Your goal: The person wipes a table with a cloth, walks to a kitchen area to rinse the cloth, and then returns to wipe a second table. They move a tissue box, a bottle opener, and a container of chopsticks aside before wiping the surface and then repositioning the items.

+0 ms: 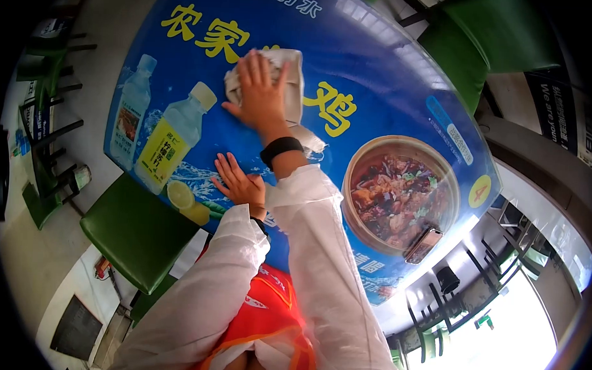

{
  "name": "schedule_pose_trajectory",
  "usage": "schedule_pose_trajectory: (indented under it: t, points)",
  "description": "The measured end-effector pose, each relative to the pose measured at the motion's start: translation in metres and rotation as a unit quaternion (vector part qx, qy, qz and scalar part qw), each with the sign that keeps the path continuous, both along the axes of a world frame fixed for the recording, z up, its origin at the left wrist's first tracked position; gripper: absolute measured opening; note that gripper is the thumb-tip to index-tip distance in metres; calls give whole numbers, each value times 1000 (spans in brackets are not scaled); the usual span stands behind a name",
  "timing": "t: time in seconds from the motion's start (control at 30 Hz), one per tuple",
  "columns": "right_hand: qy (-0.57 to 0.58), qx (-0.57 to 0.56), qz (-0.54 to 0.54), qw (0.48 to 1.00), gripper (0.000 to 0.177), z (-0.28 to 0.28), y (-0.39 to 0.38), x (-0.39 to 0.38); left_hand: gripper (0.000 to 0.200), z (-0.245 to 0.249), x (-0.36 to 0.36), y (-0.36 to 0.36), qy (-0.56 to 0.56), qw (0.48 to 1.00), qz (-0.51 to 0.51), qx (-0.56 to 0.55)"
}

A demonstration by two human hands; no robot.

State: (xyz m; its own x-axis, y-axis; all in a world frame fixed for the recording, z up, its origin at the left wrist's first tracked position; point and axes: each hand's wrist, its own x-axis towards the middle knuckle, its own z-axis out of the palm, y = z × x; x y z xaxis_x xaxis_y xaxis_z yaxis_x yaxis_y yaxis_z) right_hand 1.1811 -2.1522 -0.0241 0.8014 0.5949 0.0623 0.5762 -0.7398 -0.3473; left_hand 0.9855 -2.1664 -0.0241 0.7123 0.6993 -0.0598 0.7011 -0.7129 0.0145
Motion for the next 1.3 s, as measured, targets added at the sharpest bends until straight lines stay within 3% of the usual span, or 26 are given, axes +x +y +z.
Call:
schedule_pose_trajectory:
  t: [0.1,0.13,0.2,0.23,0.27,0.33,0.37,0.4,0.43,0.47,0.5,0.53,0.57,0.6,0.63,0.7,0.73,0.77,0.8,0.83,0.87,0.93,1.03,1.07,1.2,1.3]
  points:
    - [-35,-12,84,996,83,-5,-8,13,57,0,0,1,-6,1000,-3,3]
    - [-51,-16,97,994,73,-2,-27,30,57,1,0,0,-8,1000,-4,0]
    - [-15,133,-27,991,55,-33,-77,81,57,5,-1,0,-2,1000,3,-16]
    - [-117,16,-55,992,48,-18,-113,105,58,5,1,2,0,1000,5,-26]
    - [-32,87,-146,985,48,-23,-157,129,58,4,-1,2,-1,1000,12,-28]
    - [117,94,-332,931,48,-3,-237,141,66,4,-2,3,19,998,10,-52]
    - [-39,63,-297,952,43,-32,-300,140,66,4,-1,5,17,998,15,-54]
    - [-126,-45,-213,968,34,-30,-349,121,66,6,0,4,18,998,13,-60]
    - [-121,-207,-220,946,31,-61,-420,103,67,8,0,4,18,998,11,-67]
    - [-65,-401,-218,887,31,-30,-426,69,67,10,0,4,14,997,15,-70]
    - [-92,-512,-169,837,33,-30,-456,41,69,11,-1,5,11,996,13,-83]
    - [-25,-525,-253,812,36,-71,-526,22,70,11,0,6,6,996,11,-93]
    - [-34,-510,-323,797,41,-86,-559,4,70,12,2,6,-5,996,16,-90]
    - [19,-398,-406,823,43,-80,-571,12,71,12,1,5,8,996,15,-87]
    - [-11,-350,-414,841,43,-51,-517,21,72,10,0,5,28,996,14,-83]
    - [-8,-309,-357,881,38,-43,-485,57,72,10,-4,4,31,995,14,-92]
    - [133,-116,-459,871,38,-30,-439,90,71,13,-2,4,49,994,14,-95]
    - [-31,-158,-412,897,41,-26,-379,106,71,14,0,5,60,994,12,-94]
    - [-141,-207,-261,932,52,-46,-358,131,70,11,-1,5,68,994,9,-80]
    - [-114,-1,-332,936,65,-90,-336,169,70,11,0,4,71,995,4,-74]
    - [39,127,-374,918,72,-32,-237,164,69,13,1,3,48,996,7,-74]
    - [-86,44,-256,962,68,-32,-144,154,66,11,2,2,19,998,11,-67]
    - [-132,-43,-170,976,65,-21,-43,93,65,6,0,0,-7,998,13,-60]
    - [-102,-14,-136,985,63,-21,-26,70,64,8,1,1,-2,999,11,-53]
    - [-22,4,-22,1000,60,-6,-28,-23,64,7,1,1,-55,997,17,-52]
    - [-8,-18,53,998,61,3,-65,-45,61,8,8,2,-64,996,38,-52]
